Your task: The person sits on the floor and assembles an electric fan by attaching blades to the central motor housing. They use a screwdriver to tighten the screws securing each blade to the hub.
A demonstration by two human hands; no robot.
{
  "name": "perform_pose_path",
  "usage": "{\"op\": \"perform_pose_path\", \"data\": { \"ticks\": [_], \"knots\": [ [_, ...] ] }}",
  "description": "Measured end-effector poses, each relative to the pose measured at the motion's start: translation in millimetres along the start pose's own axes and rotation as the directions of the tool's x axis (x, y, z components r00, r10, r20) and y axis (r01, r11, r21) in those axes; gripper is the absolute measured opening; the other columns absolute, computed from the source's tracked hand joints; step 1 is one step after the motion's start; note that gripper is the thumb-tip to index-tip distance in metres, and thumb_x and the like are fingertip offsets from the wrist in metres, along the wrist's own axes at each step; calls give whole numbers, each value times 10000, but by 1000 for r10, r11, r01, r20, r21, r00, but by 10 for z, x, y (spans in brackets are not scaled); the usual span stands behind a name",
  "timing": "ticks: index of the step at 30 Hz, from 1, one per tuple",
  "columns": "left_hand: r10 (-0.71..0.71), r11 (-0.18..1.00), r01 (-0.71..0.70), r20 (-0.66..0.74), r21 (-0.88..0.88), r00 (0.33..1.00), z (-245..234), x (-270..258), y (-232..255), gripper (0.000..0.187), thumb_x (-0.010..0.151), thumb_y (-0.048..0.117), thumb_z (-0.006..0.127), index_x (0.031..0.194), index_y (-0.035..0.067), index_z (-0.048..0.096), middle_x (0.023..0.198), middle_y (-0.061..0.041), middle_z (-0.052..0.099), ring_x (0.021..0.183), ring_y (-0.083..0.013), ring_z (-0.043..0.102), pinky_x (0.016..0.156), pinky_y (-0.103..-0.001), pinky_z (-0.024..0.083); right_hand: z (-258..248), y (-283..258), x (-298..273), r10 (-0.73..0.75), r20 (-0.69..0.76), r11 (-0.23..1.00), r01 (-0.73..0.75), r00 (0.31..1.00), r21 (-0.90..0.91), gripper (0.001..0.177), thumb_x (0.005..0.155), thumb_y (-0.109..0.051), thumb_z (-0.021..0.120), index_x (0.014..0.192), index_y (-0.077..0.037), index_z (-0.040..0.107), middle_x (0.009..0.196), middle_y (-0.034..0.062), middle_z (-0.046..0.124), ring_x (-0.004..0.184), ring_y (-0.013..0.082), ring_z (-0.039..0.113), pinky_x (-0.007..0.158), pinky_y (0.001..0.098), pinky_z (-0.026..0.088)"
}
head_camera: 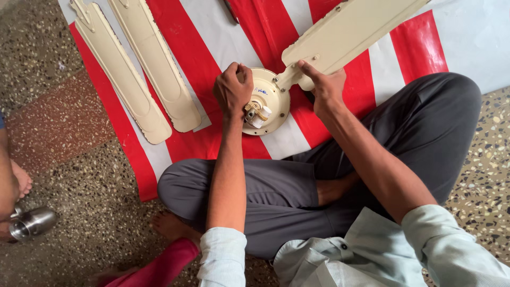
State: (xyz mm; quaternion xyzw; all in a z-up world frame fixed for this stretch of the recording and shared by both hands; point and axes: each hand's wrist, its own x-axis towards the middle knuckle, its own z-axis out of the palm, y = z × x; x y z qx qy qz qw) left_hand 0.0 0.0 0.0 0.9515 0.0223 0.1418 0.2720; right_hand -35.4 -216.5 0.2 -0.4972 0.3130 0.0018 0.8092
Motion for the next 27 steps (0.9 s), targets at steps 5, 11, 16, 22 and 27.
{"op": "perform_pose_path", "data": {
  "ticks": [5, 11, 16, 22, 27],
  "knots": [
    [54, 998, -55, -51, -13, 997, -17, -44, -2, 297, 937, 187, 605, 679, 43, 579, 604, -142, 650, 507, -332, 634, 460, -426, 452, 35, 32, 2, -38, -74, 997, 33, 996, -66, 575, 712, -152, 945, 1179, -33, 631, 1096, 102, 744, 999, 223, 732, 847, 389, 612],
    [61, 998, -61, -65, 4, 996, -29, -51, -3, 283, 923, 180, 612, 678, 40, 585, 591, -137, 642, 489, -330, 620, 454, -429, 447, 71, 35, -64, -24, -141, 998, 16, 990, -62, 566, 697, -138, 943, 1159, -28, 636, 1086, 96, 745, 1006, 219, 725, 859, 386, 601],
    [75, 997, -75, -91, 6, 993, -43, -67, 6, 289, 931, 189, 624, 684, 42, 601, 592, -131, 640, 493, -332, 614, 458, -430, 447, 102, 44, -80, -75, -157, 996, 67, 985, -55, 579, 699, -125, 946, 1175, 5, 642, 1099, 125, 749, 1020, 244, 728, 882, 397, 592],
    [49, 999, -49, -60, 1, 997, -58, -54, 6, 301, 947, 197, 616, 684, 50, 619, 578, -126, 638, 468, -315, 608, 451, -424, 442, 124, 3, -45, -10, -193, 995, -9, 981, -96, 613, 677, -128, 936, 1193, 9, 632, 1116, 128, 744, 1024, 246, 721, 874, 414, 579],
    [160, 986, -165, -135, -23, 978, -3, -69, -88, 248, 927, 187, 618, 710, 67, 628, 609, -121, 646, 499, -302, 618, 454, -396, 444, 51, 97, -38, -86, -130, 994, 75, 988, -83, 628, 714, -151, 942, 1222, 26, 617, 1139, 137, 739, 1045, 257, 727, 900, 412, 591]
  ]
}}
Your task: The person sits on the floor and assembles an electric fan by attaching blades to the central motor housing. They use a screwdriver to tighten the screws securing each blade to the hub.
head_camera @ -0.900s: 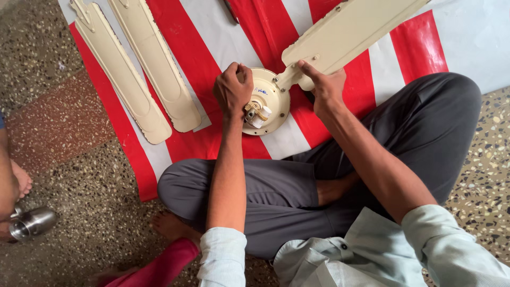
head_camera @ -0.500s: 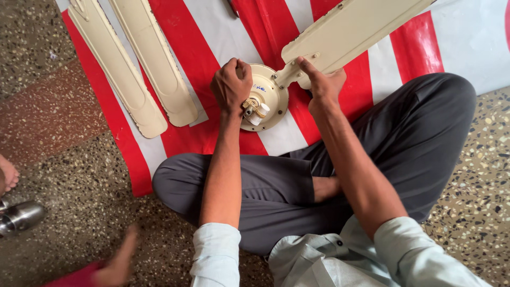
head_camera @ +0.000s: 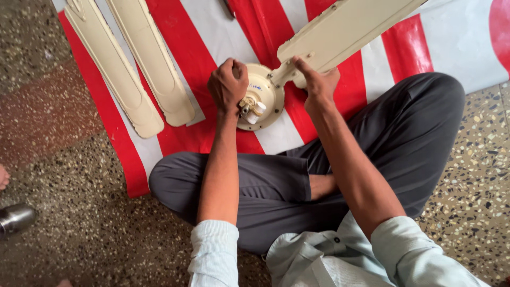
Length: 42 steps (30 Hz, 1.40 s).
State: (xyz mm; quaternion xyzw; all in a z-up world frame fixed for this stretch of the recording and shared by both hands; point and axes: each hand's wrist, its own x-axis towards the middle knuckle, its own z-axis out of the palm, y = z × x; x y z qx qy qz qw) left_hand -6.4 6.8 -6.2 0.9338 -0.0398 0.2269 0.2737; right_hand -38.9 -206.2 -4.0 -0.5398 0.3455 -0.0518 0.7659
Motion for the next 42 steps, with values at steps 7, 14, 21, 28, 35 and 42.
{"op": "perform_pose_path", "data": {
  "ticks": [7, 14, 21, 28, 35, 42],
  "knots": [
    [-81, 995, 88, 129, -49, 988, 51, 71, -35, 320, 913, 171, 608, 624, 64, 521, 507, -120, 584, 406, -277, 582, 414, -410, 403, -174, 94, -101, -14, 206, 997, -1, 978, 71, 577, 814, -187, 892, 1258, 3, 577, 1161, 125, 705, 1041, 218, 720, 778, 370, 616],
    [-12, 996, 21, 104, -84, 995, 68, 54, -71, 323, 935, 172, 620, 647, 58, 525, 540, -138, 585, 439, -306, 573, 429, -417, 405, -251, 184, -86, -34, 250, 999, 26, 968, 36, 471, 861, -103, 858, 1218, 36, 583, 1153, 169, 721, 1018, 264, 751, 795, 393, 628],
    [-21, 996, 30, 105, -87, 994, 44, 32, -98, 344, 956, 168, 625, 645, 50, 539, 540, -131, 588, 428, -290, 564, 443, -415, 410, -124, 77, 10, 12, 177, 996, 4, 984, -87, 459, 830, -52, 857, 1176, 70, 582, 1118, 197, 740, 983, 287, 782, 799, 400, 656],
    [2, 994, 6, 77, -108, 997, 69, 14, -131, 334, 954, 172, 629, 648, 68, 547, 530, -97, 585, 422, -238, 556, 423, -372, 403, -144, -36, -92, -21, 262, 996, 42, 965, -74, 476, 846, -75, 861, 1208, 69, 588, 1134, 182, 736, 987, 254, 774, 813, 374, 664],
    [-39, 987, 58, 125, -150, 991, 128, 32, -212, 359, 953, 167, 623, 617, 87, 525, 473, -57, 552, 377, -196, 536, 397, -352, 390, -461, -175, -217, -73, 417, 974, 156, 906, -167, 530, 915, -80, 807, 1336, 11, 499, 1134, 144, 711, 977, 162, 722, 852, 317, 638],
    [-35, 985, 56, 125, -165, 992, 126, 61, -193, 346, 955, 180, 626, 637, 80, 531, 524, -68, 592, 441, -208, 593, 443, -375, 427, -946, -283, -141, -66, 439, 976, 150, 896, -160, 328, 1006, -56, 718, 1233, -28, 482, 1045, 141, 725, 938, 160, 712, 826, 285, 583]
  ]
}}
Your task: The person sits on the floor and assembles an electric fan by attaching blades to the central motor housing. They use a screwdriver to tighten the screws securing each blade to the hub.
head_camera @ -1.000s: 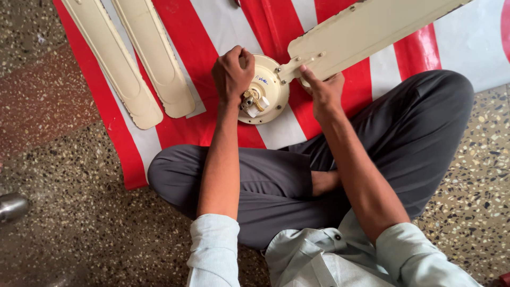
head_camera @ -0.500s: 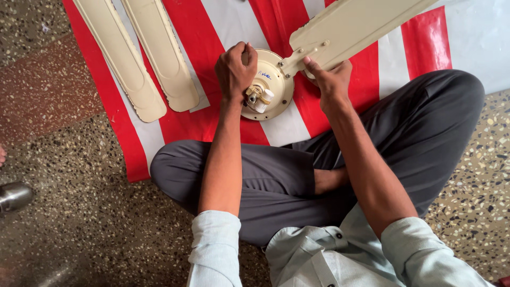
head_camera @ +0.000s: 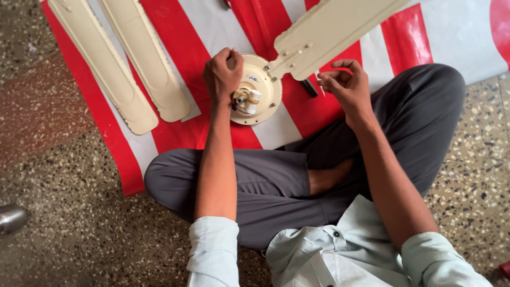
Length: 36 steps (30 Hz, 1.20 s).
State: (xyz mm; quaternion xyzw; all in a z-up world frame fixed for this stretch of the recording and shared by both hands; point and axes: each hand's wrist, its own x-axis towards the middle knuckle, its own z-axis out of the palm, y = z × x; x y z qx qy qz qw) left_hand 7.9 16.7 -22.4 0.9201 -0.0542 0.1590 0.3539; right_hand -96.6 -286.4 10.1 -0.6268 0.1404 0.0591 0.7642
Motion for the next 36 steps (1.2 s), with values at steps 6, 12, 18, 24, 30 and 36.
{"op": "perform_pose_path", "data": {
  "ticks": [6, 12, 18, 24, 30, 36],
  "knots": [
    [-132, 991, 132, 38, 9, 991, -35, -13, 4, 383, 972, 189, 614, 632, 34, 527, 543, -104, 612, 459, -246, 602, 476, -419, 424, -17, 107, -3, -2, -9, 998, 1, 1000, -66, 245, 1036, -68, 643, 1234, -46, 500, 1037, 106, 722, 920, 153, 715, 830, 286, 563],
    [-103, 977, 83, -96, -194, 990, -51, -116, -56, 336, 991, 201, 554, 692, 55, 599, 678, -69, 725, 561, -192, 695, 536, -360, 517, 68, 112, -7, 24, 26, 985, -19, 999, -170, 239, 1036, -77, 643, 1229, -43, 505, 1036, 96, 728, 925, 147, 714, 847, 290, 563],
    [-392, 920, 390, -160, -41, 906, 6, -196, -101, 378, 957, 221, 572, 652, -2, 587, 578, -154, 643, 494, -276, 608, 524, -436, 416, 78, 123, 9, 18, 49, 981, -8, 999, -196, 215, 1038, -79, 606, 1229, -50, 511, 1049, 99, 729, 934, 157, 724, 845, 297, 565],
    [-457, 882, 470, -314, -39, 832, 48, -270, -118, 323, 901, 254, 574, 715, 4, 662, 654, -163, 675, 558, -331, 637, 539, -468, 445, 88, 112, -3, 21, 72, 979, -6, 997, -205, 202, 1046, -85, 598, 1220, -46, 502, 1034, 119, 733, 937, 169, 726, 840, 303, 568],
    [-550, 805, 593, -351, 19, 758, 90, -273, -145, 369, 900, 318, 573, 692, 27, 663, 692, -184, 690, 589, -372, 645, 555, -502, 445, 100, 98, -13, 21, 80, 973, -2, 997, -232, 199, 1046, -82, 593, 1221, -39, 507, 1035, 125, 737, 933, 166, 725, 832, 301, 565],
    [-576, 766, 641, -389, 49, 719, 126, -248, -135, 388, 880, 361, 573, 661, 50, 652, 704, -174, 708, 623, -385, 668, 562, -525, 458, 110, 95, -20, 31, 83, 974, -12, 996, -224, 207, 1041, -67, 587, 1226, -35, 499, 1032, 134, 731, 927, 167, 730, 834, 298, 581]
  ]
}}
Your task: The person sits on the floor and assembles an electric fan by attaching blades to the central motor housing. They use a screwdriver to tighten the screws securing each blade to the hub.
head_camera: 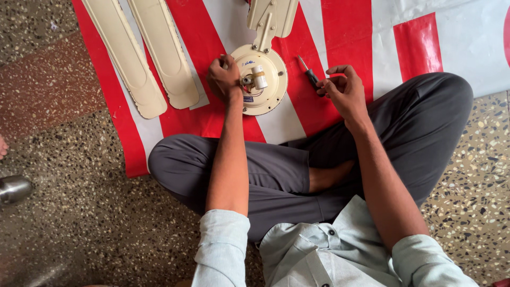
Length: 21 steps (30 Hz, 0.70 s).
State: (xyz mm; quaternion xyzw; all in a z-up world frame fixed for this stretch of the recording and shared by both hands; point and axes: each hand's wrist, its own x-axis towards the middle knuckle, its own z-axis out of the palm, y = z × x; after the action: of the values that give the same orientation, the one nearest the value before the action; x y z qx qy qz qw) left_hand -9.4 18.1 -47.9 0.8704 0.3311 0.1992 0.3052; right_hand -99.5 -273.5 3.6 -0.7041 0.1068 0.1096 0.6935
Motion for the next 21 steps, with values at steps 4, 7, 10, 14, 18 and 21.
{"op": "perform_pose_path", "data": {
  "ticks": [4, 7, 10, 14, 18, 21],
  "knots": [
    [-35, 999, 35, 4, 41, 999, 1, -14, 15, 361, 869, 363, 578, 680, 73, 684, 717, -158, 730, 641, -374, 689, 555, -517, 479, 16, 6, -11, 3, 6, 1000, -3, 1000, -25, 202, 1046, -59, 583, 1229, -29, 503, 1037, 138, 736, 944, 169, 736, 844, 299, 591],
    [-54, 998, 54, 6, 46, 999, -7, -1, 43, 353, 868, 365, 579, 693, 82, 696, 727, -159, 736, 645, -365, 697, 562, -510, 489, 29, -12, 11, 4, 3, 998, -4, 1000, -57, 204, 1043, -56, 584, 1229, -26, 507, 1034, 140, 742, 943, 169, 739, 841, 295, 594],
    [-84, 996, 83, 28, 39, 996, -21, -15, 42, 357, 866, 361, 573, 683, 75, 683, 737, -150, 741, 630, -341, 704, 549, -504, 490, 27, -6, -3, -4, 9, 998, 4, 1000, -64, 205, 1043, -57, 584, 1230, -23, 506, 1033, 144, 742, 940, 168, 738, 832, 293, 587],
    [-112, 992, 109, 40, 65, 993, -53, -22, 69, 377, 887, 350, 558, 670, 60, 662, 738, -154, 739, 619, -334, 692, 564, -504, 484, 39, -19, -7, 6, 6, 997, -5, 1000, -80, 204, 1042, -57, 585, 1231, -22, 517, 1036, 143, 743, 936, 165, 735, 822, 290, 576],
    [-187, 982, 186, 114, 25, 976, -95, -32, 101, 384, 890, 350, 536, 650, 65, 630, 701, -132, 741, 593, -297, 699, 551, -498, 476, 30, -9, -22, -17, 13, 997, 18, 1000, -80, 208, 1044, -69, 592, 1236, -26, 522, 1035, 137, 742, 945, 156, 738, 829, 279, 582],
    [-141, 990, 140, 57, 20, 988, -123, -32, 143, 345, 852, 339, 557, 640, 83, 649, 714, -139, 738, 595, -303, 688, 556, -477, 482, 31, -11, -8, 1, 14, 996, 1, 1000, -90, 210, 1037, -65, 588, 1233, -26, 524, 1031, 138, 746, 935, 159, 741, 808, 276, 568]
  ]
}}
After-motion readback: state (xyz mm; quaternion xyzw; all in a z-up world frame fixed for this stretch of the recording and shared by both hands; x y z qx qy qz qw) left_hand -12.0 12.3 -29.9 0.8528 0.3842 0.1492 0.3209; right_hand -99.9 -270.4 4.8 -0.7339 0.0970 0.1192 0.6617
